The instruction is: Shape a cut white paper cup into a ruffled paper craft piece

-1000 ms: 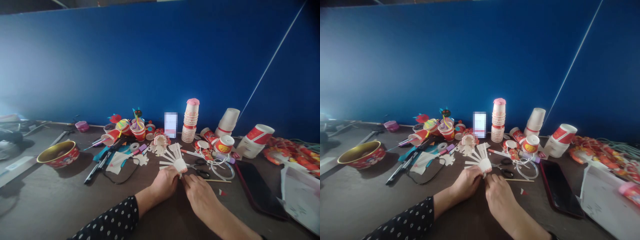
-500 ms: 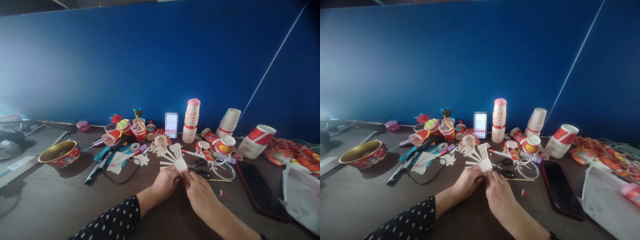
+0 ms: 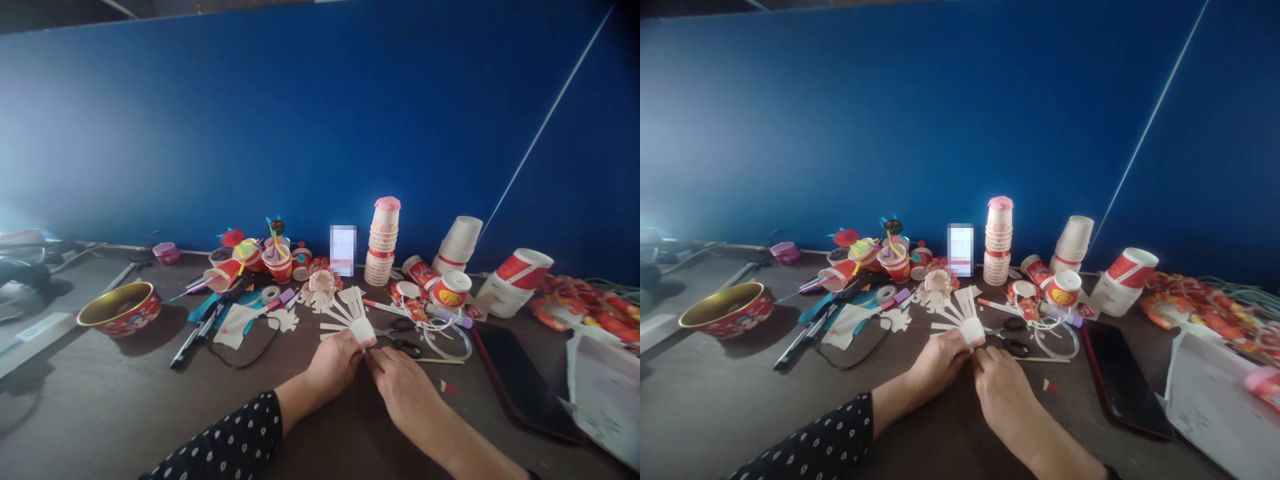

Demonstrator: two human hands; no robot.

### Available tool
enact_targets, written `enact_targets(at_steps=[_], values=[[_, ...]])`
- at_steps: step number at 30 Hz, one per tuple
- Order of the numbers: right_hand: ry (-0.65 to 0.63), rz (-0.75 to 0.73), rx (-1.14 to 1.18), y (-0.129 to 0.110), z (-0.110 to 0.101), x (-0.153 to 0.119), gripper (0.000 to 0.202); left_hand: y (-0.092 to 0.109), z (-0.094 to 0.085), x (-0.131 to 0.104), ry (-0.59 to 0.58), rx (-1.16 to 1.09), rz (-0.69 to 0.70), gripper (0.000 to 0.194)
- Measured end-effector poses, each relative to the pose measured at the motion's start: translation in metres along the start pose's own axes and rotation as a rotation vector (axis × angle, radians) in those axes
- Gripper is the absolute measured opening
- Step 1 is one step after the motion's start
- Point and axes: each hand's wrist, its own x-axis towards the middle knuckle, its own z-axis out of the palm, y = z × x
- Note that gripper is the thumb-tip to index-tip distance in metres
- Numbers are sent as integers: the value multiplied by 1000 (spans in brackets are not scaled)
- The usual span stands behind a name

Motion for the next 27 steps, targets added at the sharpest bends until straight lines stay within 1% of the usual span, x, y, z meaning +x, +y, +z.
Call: enact_targets(at_steps=[3, 7, 10, 15, 20, 23, 27], values=[[18, -26, -18, 0, 2, 1, 32, 0, 1, -1, 4, 11, -10, 17], [24, -21, -31, 2, -1, 2, 31, -2, 3, -4, 55, -18, 2, 15], [34, -23, -56, 3, -1, 2, 34, -3, 3, -5, 82, -47, 28, 17], [34, -23, -71, 6, 4, 3, 37, -4, 3, -4, 70, -80, 26, 18], [20, -12, -99, 5, 7, 3, 37, -5, 3, -3, 40, -39, 1, 17], [23, 7, -48, 5, 4, 3, 38, -4, 2, -1, 30, -6, 3, 18], [57, 24, 134, 8, -3, 3, 38, -3, 2, 1, 34, 15, 22, 17]])
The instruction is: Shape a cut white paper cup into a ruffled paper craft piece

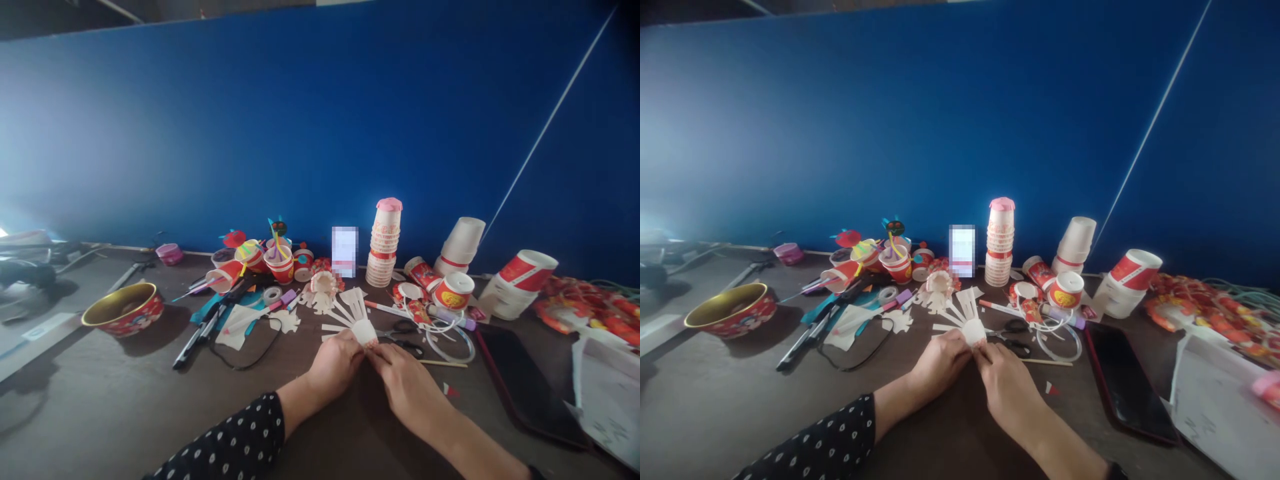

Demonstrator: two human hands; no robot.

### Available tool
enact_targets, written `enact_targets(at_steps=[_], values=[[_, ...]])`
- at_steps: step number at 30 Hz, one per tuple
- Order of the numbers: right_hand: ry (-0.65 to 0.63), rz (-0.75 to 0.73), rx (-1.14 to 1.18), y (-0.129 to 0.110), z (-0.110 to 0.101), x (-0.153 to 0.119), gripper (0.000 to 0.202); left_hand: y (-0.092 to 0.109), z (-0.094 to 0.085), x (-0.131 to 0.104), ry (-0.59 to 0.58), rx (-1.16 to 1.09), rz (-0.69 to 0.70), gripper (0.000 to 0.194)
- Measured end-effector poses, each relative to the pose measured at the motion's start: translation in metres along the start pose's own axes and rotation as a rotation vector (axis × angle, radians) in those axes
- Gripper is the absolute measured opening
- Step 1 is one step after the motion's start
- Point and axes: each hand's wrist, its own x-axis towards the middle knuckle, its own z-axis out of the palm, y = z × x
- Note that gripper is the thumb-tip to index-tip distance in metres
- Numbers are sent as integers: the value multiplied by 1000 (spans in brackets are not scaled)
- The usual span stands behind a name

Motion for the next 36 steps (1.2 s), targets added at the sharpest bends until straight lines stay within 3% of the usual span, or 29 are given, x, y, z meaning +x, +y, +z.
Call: enact_targets(at_steps=[4, 14, 27, 36], values=[[6, -4, 59, 2, -4, 0, 35, -1, 1, 0, 12, 12, 5, 18], [-27, -20, -65, 2, 4, 0, 34, 6, -2, 2, -29, 117, -17, 18], [-41, -19, -65, 3, 3, 4, 33, 3, 1, 0, 41, 3, -38, 16], [27, 1, 123, 7, 2, 3, 35, 5, -2, 2, -13, 60, -56, 17]])
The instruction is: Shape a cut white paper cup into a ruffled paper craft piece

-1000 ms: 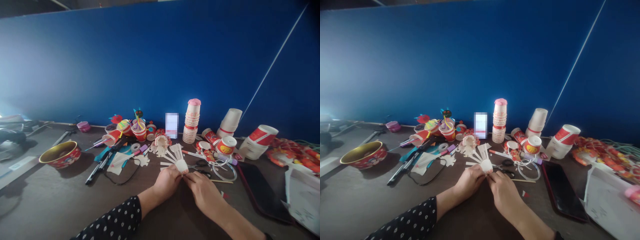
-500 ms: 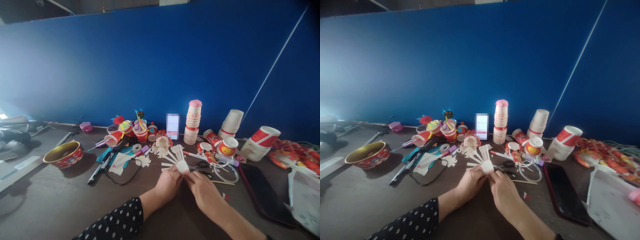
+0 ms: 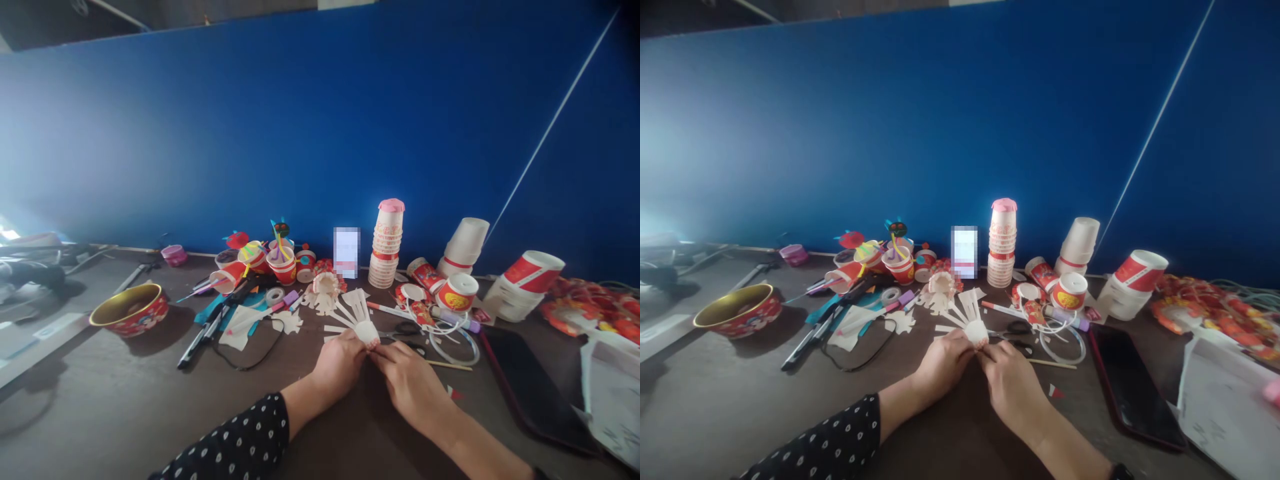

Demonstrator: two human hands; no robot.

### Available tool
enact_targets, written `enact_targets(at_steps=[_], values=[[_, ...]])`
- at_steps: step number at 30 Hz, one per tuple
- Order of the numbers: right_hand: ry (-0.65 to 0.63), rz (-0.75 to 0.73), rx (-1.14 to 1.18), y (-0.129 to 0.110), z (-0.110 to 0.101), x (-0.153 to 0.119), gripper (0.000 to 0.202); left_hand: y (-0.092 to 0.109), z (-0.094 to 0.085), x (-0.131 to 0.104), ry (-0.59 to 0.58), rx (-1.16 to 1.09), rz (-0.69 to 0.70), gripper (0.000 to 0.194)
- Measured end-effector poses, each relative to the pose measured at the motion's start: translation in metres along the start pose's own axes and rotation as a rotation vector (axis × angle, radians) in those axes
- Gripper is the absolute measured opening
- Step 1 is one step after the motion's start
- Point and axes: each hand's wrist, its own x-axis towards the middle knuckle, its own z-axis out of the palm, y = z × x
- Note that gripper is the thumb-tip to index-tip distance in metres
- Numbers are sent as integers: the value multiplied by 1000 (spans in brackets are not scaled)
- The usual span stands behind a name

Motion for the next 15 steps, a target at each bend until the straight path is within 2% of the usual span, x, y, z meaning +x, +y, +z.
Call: enact_targets(at_steps=[8, 15], values=[[-24, 16, 1, -3, -5, 1, 33, 1, -1, 0, -45, 28, -34, 21], [-34, 29, 34, -2, -4, 1, 36, 1, -4, 1, -49, -1, -28, 16]])
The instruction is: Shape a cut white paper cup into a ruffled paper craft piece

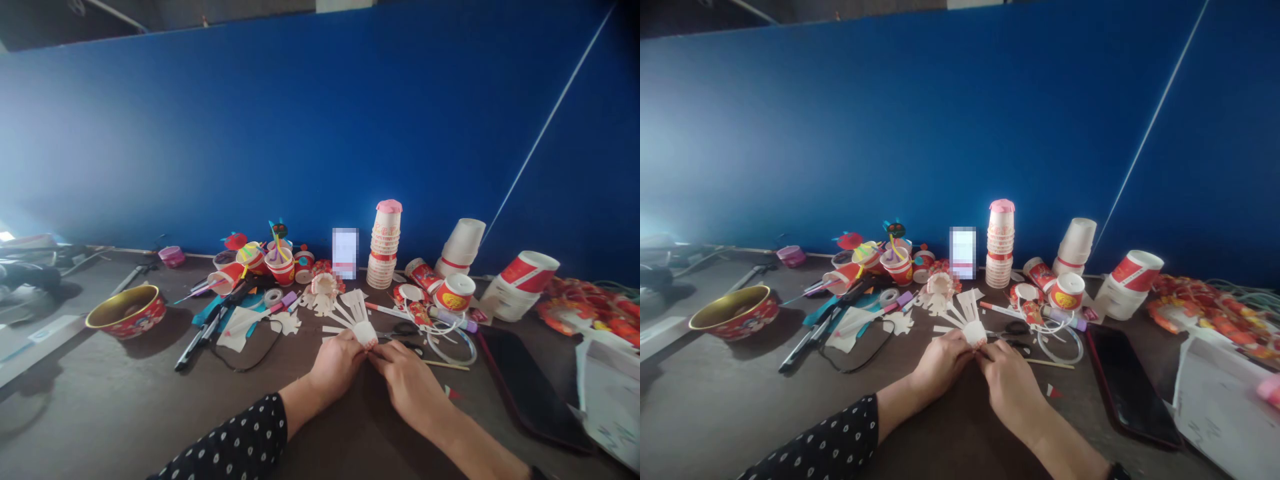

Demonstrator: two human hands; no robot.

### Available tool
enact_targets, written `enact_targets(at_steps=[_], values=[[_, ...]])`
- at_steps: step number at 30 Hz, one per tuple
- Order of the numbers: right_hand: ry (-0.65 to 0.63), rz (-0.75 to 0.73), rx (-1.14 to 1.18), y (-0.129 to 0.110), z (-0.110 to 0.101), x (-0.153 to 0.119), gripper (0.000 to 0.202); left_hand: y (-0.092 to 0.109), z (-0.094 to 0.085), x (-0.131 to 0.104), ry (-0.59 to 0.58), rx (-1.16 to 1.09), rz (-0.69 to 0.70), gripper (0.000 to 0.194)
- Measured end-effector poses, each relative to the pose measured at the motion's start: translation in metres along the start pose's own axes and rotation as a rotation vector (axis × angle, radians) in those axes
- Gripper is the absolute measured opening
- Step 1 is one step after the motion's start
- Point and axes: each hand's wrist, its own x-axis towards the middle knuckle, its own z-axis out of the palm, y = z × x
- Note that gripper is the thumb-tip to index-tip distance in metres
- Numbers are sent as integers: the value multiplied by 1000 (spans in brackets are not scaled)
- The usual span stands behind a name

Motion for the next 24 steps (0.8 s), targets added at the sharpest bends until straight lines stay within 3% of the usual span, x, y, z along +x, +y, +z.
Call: enact_targets(at_steps=[12, 24], values=[[35, 5, 29, 1, 1, 2, 37, -1, 5, 1, 78, 28, 50, 16], [96, 46, -23, 10, 9, 1, 24, 1, 1, -1, 32, 18, -5, 16]])
